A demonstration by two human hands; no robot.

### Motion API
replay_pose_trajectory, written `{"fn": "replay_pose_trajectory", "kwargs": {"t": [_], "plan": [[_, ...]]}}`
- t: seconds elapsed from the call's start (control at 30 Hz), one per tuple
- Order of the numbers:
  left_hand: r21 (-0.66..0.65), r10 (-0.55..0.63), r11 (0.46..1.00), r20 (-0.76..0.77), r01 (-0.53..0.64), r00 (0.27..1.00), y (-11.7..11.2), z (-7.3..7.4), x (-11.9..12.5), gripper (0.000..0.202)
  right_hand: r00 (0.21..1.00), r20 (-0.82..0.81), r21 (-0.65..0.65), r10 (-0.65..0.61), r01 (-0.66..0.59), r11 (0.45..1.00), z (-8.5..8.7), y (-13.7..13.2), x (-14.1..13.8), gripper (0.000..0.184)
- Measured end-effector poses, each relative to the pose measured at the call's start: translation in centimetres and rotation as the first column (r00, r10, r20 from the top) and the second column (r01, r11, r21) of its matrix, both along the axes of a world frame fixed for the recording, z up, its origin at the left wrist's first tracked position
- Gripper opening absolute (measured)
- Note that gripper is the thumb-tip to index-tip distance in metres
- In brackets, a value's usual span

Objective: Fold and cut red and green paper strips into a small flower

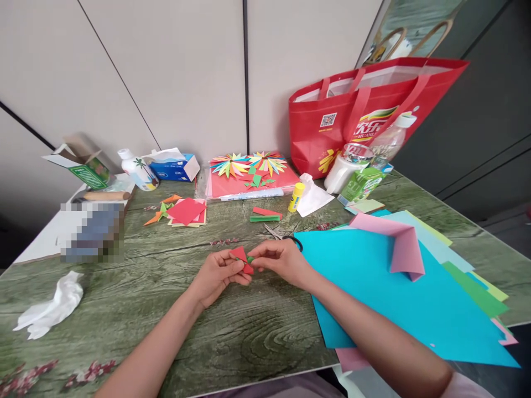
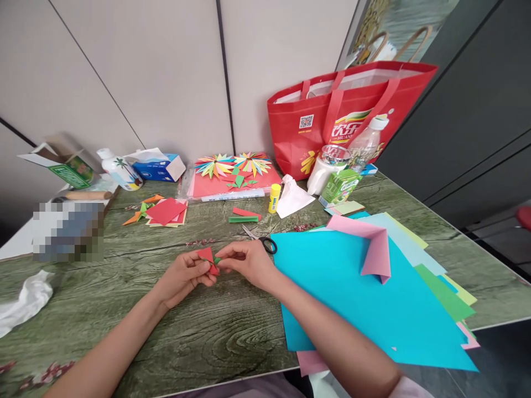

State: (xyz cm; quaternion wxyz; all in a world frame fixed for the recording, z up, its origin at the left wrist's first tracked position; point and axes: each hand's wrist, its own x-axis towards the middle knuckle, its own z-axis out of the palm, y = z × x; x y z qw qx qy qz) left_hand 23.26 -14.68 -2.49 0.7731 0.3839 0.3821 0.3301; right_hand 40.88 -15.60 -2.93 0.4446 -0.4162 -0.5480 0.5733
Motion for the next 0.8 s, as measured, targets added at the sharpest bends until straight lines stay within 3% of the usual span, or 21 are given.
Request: {"fn": "replay_pose_trajectory", "kwargs": {"t": [0.27, 0.43, 0.57, 0.67, 0.73, 0.8], "plan": [[-0.088, 0.048, 0.995, 0.057, -0.043, 0.997, 0.3, -0.6, -0.2, 0.022, 0.997, -0.083, -0.067, 0.002, -0.007, 0.998, -0.2, -0.1, -0.5, 0.026], [-0.093, 0.05, 0.995, 0.081, -0.042, 0.996, 0.3, -0.6, -0.3, 0.02, 0.999, -0.035, -0.034, -0.021, 0.02, 0.999, -0.8, 0.0, -0.6, 0.022], [-0.047, 0.109, 0.993, 0.047, -0.106, 0.993, 0.5, -0.6, -0.4, 0.019, 0.992, 0.061, 0.128, -0.11, 0.101, 0.987, 0.0, 0.0, -0.4, 0.022], [-0.003, 0.171, 0.985, 0.034, -0.171, 0.985, 0.5, -0.8, -0.3, 0.02, 0.958, 0.133, 0.36, -0.256, 0.194, 0.913, 2.1, -1.5, -0.4, 0.023], [0.007, 0.19, 0.982, 0.054, -0.191, 0.98, 0.5, -0.9, -0.3, 0.022, 0.964, 0.15, 0.471, -0.218, 0.124, 0.873, 3.0, -3.4, -0.3, 0.029], [0.01, 0.193, 0.981, 0.067, -0.194, 0.979, 0.4, -0.9, -0.2, 0.023, 0.964, 0.265, 0.474, -0.015, -0.117, 0.873, 2.1, -4.8, 0.0, 0.032]]}}
